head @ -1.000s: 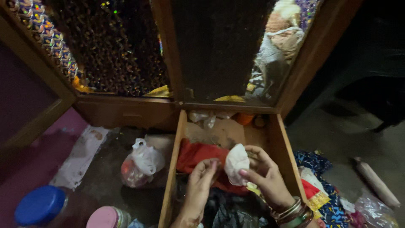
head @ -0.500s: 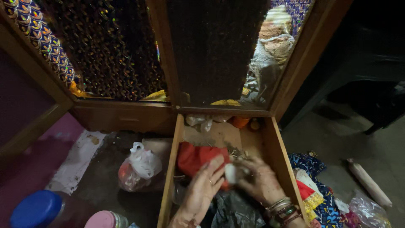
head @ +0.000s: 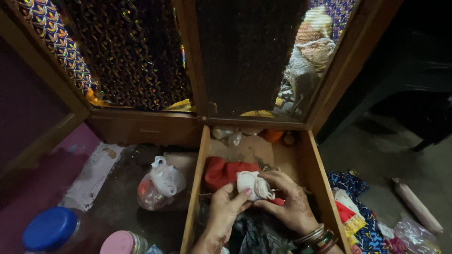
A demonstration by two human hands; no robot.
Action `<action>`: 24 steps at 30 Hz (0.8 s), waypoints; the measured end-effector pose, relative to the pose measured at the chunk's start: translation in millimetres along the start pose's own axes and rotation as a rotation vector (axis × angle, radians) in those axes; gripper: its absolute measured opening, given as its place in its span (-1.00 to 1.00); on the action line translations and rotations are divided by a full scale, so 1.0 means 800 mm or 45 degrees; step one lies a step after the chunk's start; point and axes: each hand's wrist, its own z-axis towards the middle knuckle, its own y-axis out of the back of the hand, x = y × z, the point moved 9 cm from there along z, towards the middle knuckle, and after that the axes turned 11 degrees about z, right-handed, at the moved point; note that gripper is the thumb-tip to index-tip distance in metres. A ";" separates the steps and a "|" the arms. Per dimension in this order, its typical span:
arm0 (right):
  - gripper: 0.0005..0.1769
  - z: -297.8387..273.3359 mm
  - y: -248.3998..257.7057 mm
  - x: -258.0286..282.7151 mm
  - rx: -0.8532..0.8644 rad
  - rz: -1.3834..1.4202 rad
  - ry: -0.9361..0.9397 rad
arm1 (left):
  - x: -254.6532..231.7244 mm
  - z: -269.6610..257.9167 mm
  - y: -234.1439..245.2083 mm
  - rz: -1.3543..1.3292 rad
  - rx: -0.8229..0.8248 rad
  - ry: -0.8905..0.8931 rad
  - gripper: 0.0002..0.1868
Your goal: The person sorts through items in a wooden drawer, opening a small orange container and a red lid before placing small items into a white plastic bag.
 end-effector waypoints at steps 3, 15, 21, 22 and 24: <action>-0.38 -0.003 0.002 0.001 -0.046 -0.074 0.002 | -0.013 -0.007 0.004 0.133 -0.105 0.030 -0.44; -0.52 -0.010 -0.008 -0.004 0.049 0.026 0.094 | -0.007 0.012 0.020 0.495 -0.021 -0.308 -0.80; -0.71 -0.013 0.005 -0.059 -0.072 0.136 -0.079 | -0.007 0.006 0.001 0.432 0.074 -0.301 -0.72; -0.68 -0.012 0.009 -0.065 -0.122 0.167 -0.094 | -0.014 0.003 -0.004 0.396 0.090 -0.335 -0.66; -0.65 -0.013 0.012 -0.074 -0.166 0.293 -0.173 | -0.027 -0.002 -0.011 0.324 0.119 -0.399 -0.53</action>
